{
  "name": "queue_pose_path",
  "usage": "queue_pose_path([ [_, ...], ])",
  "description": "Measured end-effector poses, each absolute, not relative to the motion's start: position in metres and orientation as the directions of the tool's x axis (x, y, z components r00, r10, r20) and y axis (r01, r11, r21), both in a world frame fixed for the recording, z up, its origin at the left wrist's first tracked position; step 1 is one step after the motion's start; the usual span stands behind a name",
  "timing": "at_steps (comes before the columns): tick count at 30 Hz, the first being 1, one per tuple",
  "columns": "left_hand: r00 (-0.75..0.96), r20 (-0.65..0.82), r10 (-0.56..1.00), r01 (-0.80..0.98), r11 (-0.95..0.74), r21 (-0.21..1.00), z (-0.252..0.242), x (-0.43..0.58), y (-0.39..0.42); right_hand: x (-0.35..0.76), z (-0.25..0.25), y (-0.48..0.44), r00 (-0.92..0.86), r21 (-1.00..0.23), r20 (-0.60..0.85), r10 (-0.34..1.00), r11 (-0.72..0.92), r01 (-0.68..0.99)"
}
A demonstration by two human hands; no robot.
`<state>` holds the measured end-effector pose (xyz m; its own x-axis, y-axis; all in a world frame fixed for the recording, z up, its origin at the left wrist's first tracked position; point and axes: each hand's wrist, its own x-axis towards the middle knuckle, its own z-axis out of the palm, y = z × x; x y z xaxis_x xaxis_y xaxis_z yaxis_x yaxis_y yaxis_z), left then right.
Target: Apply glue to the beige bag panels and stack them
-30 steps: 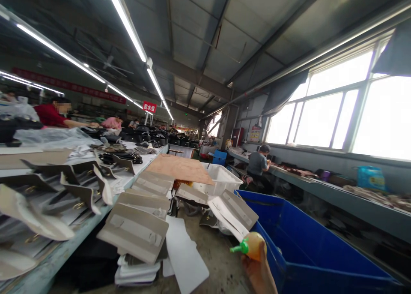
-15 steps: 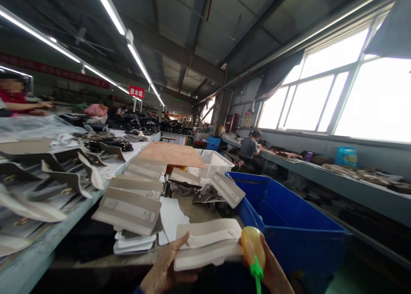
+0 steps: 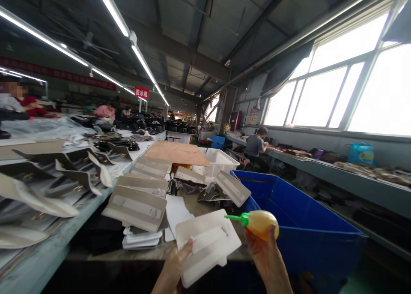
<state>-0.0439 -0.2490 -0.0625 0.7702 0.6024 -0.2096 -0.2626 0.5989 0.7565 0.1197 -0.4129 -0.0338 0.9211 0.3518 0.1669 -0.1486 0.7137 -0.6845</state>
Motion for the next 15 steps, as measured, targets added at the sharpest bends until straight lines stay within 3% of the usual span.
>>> queue_pose_path([
  [6,0.804,-0.161,0.573,-0.274,0.596,0.755,-0.06,-0.044,-0.266,0.075,-0.046,-0.396,0.899,-0.723,0.375,0.226,0.678,0.131],
  [10,0.822,-0.116,0.557,-0.284,0.578,0.765,-0.056,-0.049,-0.271,0.063,-0.047,-0.397,0.775,-0.762,0.58,0.251,0.502,0.408],
  [15,0.836,-0.071,0.544,-0.291,0.549,0.784,-0.053,-0.051,-0.273,0.043,-0.03,-0.391,0.711,-0.745,0.663,0.236,0.304,0.594],
])
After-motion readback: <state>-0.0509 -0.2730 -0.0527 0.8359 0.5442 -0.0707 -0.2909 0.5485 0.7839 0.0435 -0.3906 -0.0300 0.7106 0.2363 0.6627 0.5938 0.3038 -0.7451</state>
